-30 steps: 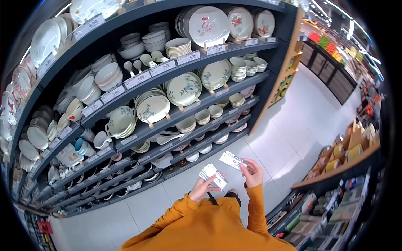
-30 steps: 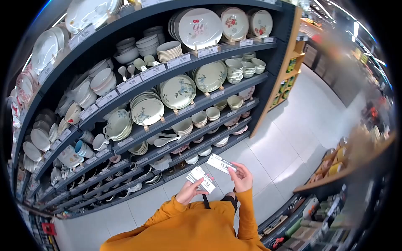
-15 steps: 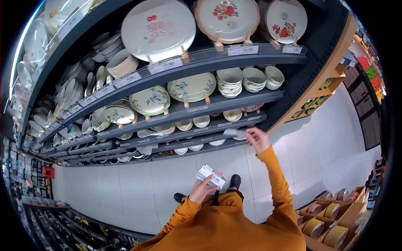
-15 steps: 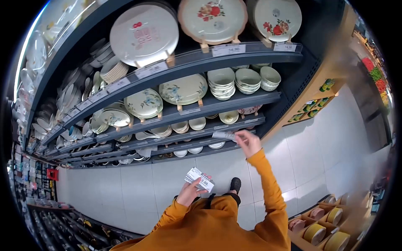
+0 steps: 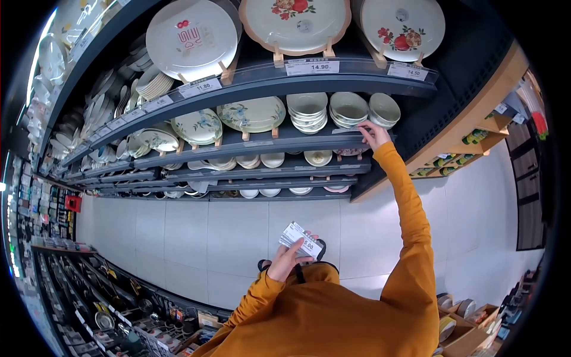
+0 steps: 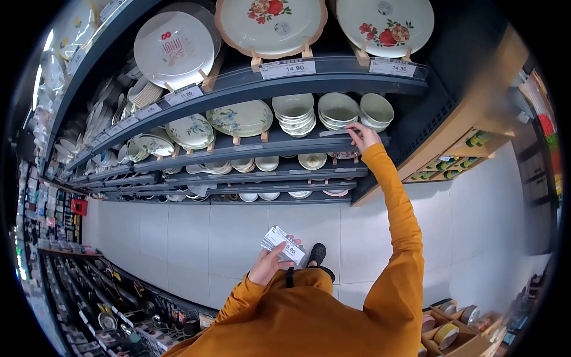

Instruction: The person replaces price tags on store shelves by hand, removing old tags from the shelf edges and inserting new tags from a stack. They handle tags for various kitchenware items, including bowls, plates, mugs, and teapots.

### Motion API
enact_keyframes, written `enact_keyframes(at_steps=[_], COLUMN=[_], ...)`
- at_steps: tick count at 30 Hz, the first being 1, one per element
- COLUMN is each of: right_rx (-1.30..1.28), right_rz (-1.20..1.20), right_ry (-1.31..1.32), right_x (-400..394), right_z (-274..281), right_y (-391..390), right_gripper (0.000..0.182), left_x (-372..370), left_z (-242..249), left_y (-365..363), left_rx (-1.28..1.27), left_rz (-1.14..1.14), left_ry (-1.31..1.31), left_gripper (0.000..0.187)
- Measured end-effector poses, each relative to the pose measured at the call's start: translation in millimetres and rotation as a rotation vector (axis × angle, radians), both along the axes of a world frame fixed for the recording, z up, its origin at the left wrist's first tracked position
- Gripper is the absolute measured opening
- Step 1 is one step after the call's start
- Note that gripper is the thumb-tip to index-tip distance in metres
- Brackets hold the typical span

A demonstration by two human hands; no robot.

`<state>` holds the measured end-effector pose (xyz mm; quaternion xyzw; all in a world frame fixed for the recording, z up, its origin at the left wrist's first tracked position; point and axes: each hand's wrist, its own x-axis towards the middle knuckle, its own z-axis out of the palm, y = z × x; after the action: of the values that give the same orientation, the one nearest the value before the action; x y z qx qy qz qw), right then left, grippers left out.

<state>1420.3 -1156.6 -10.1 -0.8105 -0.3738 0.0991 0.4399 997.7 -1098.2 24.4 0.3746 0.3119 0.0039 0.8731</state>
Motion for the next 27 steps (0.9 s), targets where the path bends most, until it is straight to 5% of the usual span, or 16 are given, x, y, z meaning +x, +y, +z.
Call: enact_keyframes(at_steps=[16, 23, 27], right_rx=[-0.095, 0.057, -0.126], right_rz=[0.210, 0.078, -0.003], right_ry=[0.145, -0.090, -0.133], right_x=[-16, -24, -3], right_z=[-5, 17, -3], right_y=[31, 19, -2], right_gripper=[0.016, 0.014, 0.014], left_x=[14, 11, 15], left_z=[7, -1, 1], left_y=[-29, -32, -35], left_rx=[-0.017, -0.018, -0.014], left_rz=[0.110, 0.103, 0.083], left_ry=[0.018, 0.021, 0.030], left_gripper=[0.034, 0.035, 0.036])
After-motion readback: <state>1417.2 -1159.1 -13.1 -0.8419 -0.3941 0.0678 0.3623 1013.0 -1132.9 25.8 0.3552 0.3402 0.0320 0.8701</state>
